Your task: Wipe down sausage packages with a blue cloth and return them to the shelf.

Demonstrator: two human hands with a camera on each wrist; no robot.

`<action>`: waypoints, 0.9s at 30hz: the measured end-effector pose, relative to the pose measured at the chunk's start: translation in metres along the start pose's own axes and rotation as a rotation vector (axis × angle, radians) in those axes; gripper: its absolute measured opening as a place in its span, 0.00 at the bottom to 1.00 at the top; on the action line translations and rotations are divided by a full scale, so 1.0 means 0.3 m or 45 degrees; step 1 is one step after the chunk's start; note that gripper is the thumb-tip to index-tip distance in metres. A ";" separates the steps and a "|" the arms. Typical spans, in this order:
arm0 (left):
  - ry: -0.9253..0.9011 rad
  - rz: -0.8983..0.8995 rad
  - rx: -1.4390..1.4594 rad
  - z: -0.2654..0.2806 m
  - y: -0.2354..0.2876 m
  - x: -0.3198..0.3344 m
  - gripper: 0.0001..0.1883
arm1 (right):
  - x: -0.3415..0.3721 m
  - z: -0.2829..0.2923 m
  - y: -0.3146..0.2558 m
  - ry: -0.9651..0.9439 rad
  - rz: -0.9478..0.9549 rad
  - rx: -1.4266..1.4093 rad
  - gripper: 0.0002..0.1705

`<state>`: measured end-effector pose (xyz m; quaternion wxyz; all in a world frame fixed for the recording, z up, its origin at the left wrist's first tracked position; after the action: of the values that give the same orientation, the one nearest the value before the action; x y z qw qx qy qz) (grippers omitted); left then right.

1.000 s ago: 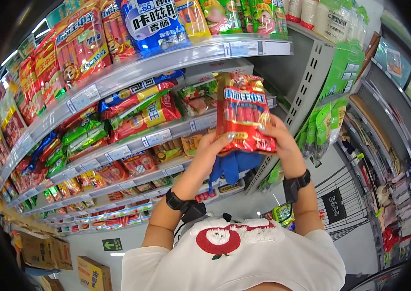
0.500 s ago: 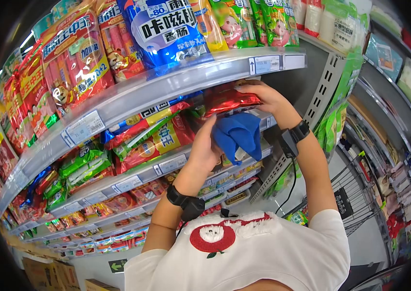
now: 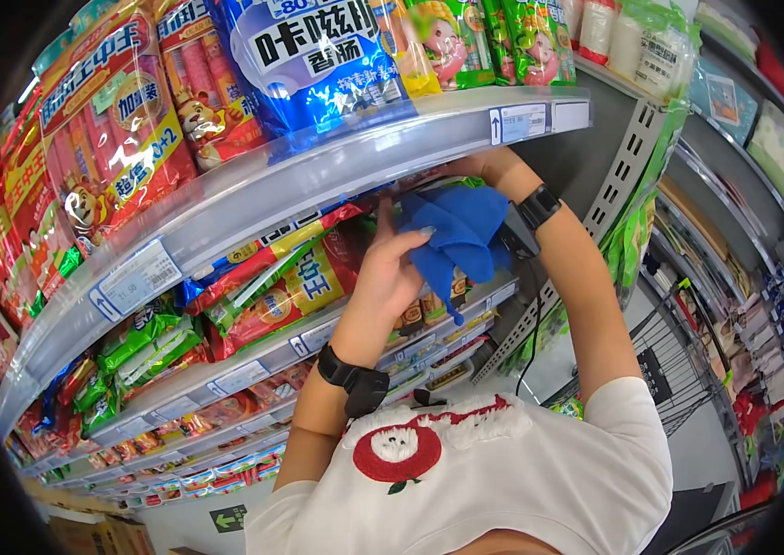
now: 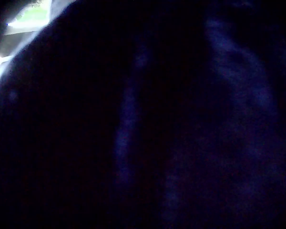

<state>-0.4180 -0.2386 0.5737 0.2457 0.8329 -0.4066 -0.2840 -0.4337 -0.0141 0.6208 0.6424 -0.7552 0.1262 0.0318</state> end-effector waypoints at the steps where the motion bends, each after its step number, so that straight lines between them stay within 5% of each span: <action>1: 0.006 0.001 0.015 0.008 -0.002 -0.012 0.37 | -0.009 0.008 0.005 0.016 0.064 0.073 0.20; 9: 0.097 0.025 0.060 0.034 -0.048 -0.062 0.37 | -0.002 0.051 0.005 0.110 0.389 0.603 0.21; 12: 0.043 0.053 -0.021 0.037 -0.049 -0.071 0.48 | -0.046 0.069 0.045 0.162 0.508 0.799 0.22; 15: 0.145 0.010 -0.031 0.036 -0.078 -0.074 0.39 | -0.052 0.086 0.055 0.205 0.583 0.918 0.22; 19: 0.106 -0.069 -0.074 0.009 -0.097 -0.071 0.42 | 0.032 0.069 0.012 0.349 0.711 1.227 0.22; 22: 0.064 -0.061 -0.107 -0.033 -0.137 -0.050 0.42 | 0.208 0.054 -0.021 0.273 0.374 0.608 0.18; 27: -0.020 0.108 -0.100 -0.121 -0.304 -0.027 0.37 | 0.601 0.051 -0.026 0.166 0.334 0.524 0.17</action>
<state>-0.3487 -0.1753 0.5435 0.2871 0.8023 -0.4320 -0.2955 -0.2558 -0.0249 0.5878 0.7636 -0.5860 0.2682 0.0396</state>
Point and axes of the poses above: each hand's wrist, its own x-axis away from the middle knuckle, its own z-axis out of the back of the hand, y = z × x, the point moved 1 cm from there along -x, towards the middle knuckle, and after that the axes turned 5 degrees about -x, right-handed, at the moved point
